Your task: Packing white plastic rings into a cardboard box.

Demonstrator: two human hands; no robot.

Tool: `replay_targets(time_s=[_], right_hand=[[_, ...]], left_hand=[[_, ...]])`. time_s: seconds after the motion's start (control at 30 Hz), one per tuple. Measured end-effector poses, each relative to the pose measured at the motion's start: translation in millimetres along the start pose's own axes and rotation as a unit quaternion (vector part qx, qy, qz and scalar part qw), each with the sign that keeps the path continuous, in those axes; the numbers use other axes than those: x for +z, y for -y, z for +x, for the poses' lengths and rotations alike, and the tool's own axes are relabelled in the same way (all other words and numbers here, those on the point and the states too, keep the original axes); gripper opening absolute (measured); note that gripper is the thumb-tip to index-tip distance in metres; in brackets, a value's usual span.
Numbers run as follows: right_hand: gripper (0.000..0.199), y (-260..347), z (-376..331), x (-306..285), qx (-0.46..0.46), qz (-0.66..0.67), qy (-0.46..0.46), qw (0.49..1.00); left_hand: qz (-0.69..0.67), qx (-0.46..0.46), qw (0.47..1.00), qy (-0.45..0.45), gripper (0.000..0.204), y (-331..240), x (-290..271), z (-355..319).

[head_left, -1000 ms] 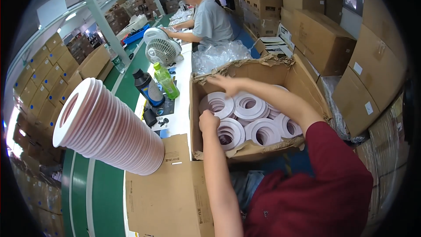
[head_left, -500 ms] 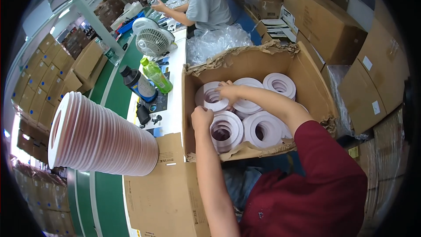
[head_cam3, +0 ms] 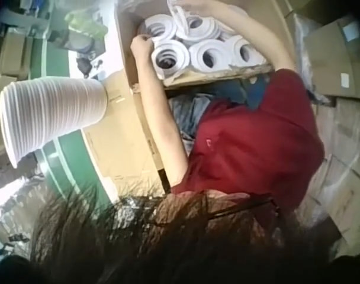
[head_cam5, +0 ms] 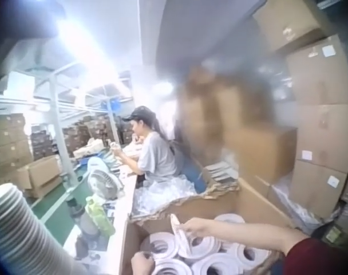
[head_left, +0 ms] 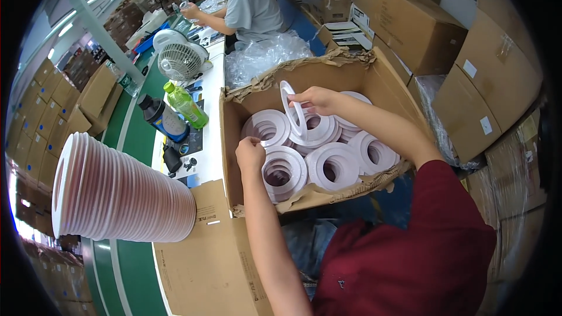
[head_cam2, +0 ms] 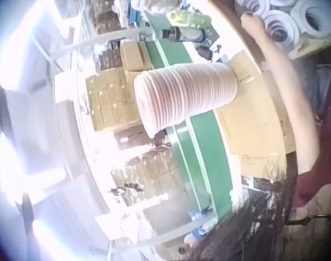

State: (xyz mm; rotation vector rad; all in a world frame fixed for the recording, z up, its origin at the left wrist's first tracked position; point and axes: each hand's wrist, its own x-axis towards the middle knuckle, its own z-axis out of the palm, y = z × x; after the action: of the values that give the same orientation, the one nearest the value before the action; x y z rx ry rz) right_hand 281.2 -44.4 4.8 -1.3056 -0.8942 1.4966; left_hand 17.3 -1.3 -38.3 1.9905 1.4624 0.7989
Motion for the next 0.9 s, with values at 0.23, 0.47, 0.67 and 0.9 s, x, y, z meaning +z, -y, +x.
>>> replay_targets(time_s=[0.23,0.47,0.67,0.9], right_hand=[[0.028,-25.6,-45.3,-6.3,-0.082,0.015,-0.024,0.996],[0.034,-59.1,-59.3,10.3,-0.127,0.087,-0.083,0.985],[0.041,-48.1,-34.2,37.4,-0.293,-0.108,-0.114,0.943],[0.031,-48.0,-51.0,42.0,-0.24,0.043,-0.037,0.969]], left_hand=[[0.044,0.065,0.995,0.065,0.03,-20.3,-1.8,-6.6],[-0.178,0.138,0.945,0.236,0.055,-66.1,2.7,-37.2],[-0.181,0.166,0.944,0.221,0.06,-44.5,-7.2,-23.5],[-0.192,0.167,0.929,0.269,0.057,-65.7,-10.5,-32.2]])
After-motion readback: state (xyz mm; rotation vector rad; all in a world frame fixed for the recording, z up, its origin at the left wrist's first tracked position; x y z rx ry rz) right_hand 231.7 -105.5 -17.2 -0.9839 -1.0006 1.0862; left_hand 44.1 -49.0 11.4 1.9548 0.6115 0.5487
